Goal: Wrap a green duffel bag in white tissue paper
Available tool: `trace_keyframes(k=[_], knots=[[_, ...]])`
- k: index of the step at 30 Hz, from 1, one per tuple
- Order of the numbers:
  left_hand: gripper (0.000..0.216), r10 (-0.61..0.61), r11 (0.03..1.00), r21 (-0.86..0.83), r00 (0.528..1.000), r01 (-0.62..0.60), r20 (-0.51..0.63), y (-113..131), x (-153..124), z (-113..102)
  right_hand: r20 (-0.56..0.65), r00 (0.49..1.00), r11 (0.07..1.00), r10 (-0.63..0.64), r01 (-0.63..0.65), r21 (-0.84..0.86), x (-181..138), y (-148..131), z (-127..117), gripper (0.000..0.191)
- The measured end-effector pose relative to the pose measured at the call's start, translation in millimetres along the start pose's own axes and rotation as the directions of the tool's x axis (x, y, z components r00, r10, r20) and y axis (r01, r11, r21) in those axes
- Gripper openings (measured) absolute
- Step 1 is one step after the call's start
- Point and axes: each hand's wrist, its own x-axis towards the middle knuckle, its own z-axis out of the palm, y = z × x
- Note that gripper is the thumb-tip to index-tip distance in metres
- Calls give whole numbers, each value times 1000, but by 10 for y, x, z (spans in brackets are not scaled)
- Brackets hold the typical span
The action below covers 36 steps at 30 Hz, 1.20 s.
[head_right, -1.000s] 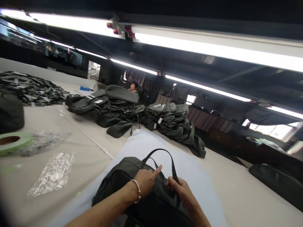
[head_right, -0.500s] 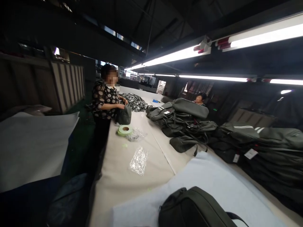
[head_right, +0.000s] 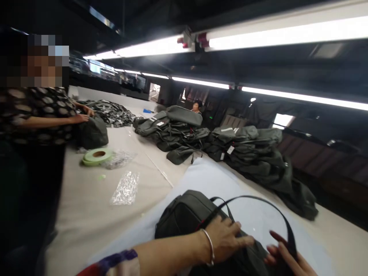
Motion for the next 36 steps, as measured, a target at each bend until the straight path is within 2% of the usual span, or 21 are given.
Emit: trace_keyframes(k=[2,5,7,9,11,12,14,16,19,22,25,29,31,34,36], knots=[[36,131,987,-92,991,-131,-4,-72,33,58,-57,997,987,43,-33,160,-212,-38,-83,50],[20,238,958,-188,967,-218,95,-131,74,104,-13,999,969,42,-37,244,-333,-154,32,49],[13,313,933,-214,946,-290,81,-93,100,20,-38,999,969,9,0,248,-314,-234,99,49],[12,373,906,-220,928,-361,12,7,92,-177,-70,997,972,-25,41,231,-252,-277,112,50],[14,384,893,-234,922,-384,-45,157,19,-424,-79,995,983,-56,69,168,-157,-267,100,53],[16,372,896,-237,926,-376,-63,244,-46,-529,-98,992,994,-79,86,74,-96,-239,101,54],[16,354,903,-237,933,-358,-63,418,-234,-626,-155,979,970,-134,98,-221,46,-141,137,56],[18,337,918,-226,941,-325,18,553,-487,-527,-207,961,861,-183,56,-506,189,-4,227,57],[20,244,962,-161,956,-218,164,617,-899,-145,-187,961,695,-204,7,-719,323,201,405,46],[9,197,967,-185,974,-175,108,568,-1160,145,-128,967,531,-221,9,-847,359,315,508,42],[9,178,964,-218,979,-154,95,539,-1216,181,-144,970,435,-198,-45,-899,416,334,461,47],[13,174,966,-214,979,-148,108,577,-1233,146,-213,970,383,-114,-155,-911,609,336,249,43],[15,174,962,-228,980,-148,99,586,-1266,166,-208,976,389,-62,-168,-906,711,344,149,41],[23,185,947,-280,981,-160,62,551,-1294,142,-88,996,482,14,-84,-872,805,344,58,39],[28,191,929,-328,981,-172,24,497,-1278,31,0,999,563,35,-20,-826,816,343,18,41]])
